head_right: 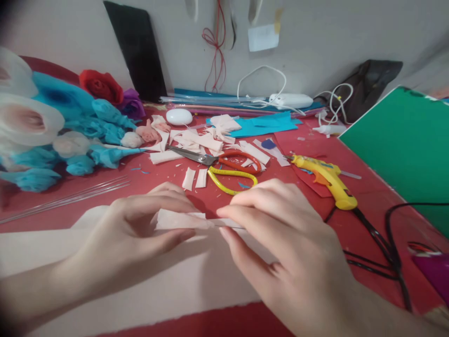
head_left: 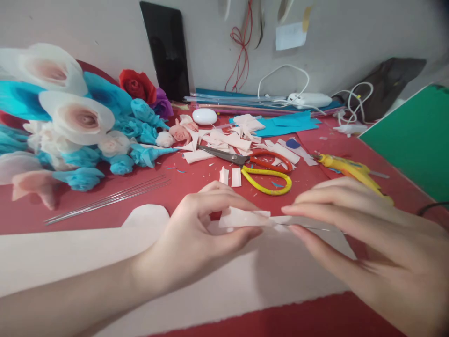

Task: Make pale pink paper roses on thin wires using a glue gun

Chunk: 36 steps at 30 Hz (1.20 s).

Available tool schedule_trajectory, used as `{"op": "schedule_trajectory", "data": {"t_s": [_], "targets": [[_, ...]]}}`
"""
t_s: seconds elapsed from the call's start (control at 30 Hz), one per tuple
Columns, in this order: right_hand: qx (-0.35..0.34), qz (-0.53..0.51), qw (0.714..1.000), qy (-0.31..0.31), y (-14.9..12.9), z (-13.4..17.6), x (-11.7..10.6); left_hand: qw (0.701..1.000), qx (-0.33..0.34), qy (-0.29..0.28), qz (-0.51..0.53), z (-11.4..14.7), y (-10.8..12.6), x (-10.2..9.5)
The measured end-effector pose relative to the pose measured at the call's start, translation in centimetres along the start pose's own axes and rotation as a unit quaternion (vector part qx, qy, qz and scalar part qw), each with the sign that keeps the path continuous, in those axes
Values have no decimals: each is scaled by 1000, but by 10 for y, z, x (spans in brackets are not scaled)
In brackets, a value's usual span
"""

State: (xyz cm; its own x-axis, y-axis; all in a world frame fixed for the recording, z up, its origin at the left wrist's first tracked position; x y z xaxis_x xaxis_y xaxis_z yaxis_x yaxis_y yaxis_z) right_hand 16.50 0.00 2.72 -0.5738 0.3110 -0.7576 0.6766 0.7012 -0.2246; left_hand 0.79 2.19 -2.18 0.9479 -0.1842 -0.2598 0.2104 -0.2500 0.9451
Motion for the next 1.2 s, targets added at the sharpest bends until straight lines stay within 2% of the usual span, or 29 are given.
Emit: {"op": "schedule_trajectory", "data": {"t_s": [0.1,0.37,1.2], "targets": [[25,-36,999,14,1,-4,7,1000,17,3,-2,1,2,0],[91,-73,993,-7,8,3,12,1000,26,-3,16,1,1,0],[29,-56,998,-4,-5,-9,15,1000,20,-1,0,1,0,1]]}}
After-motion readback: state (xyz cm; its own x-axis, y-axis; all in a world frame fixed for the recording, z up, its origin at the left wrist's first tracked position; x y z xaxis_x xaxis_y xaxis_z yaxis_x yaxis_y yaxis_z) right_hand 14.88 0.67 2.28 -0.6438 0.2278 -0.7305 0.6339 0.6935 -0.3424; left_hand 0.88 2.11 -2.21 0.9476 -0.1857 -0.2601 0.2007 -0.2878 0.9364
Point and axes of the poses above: each hand's wrist, its own z-axis away from the middle knuckle, its own x-axis out of the palm, y = z × x, the point moved 5 cm from there along -z, towards the middle knuckle, and after that the axes turned 4 degrees about y, right-handed, at the moved point
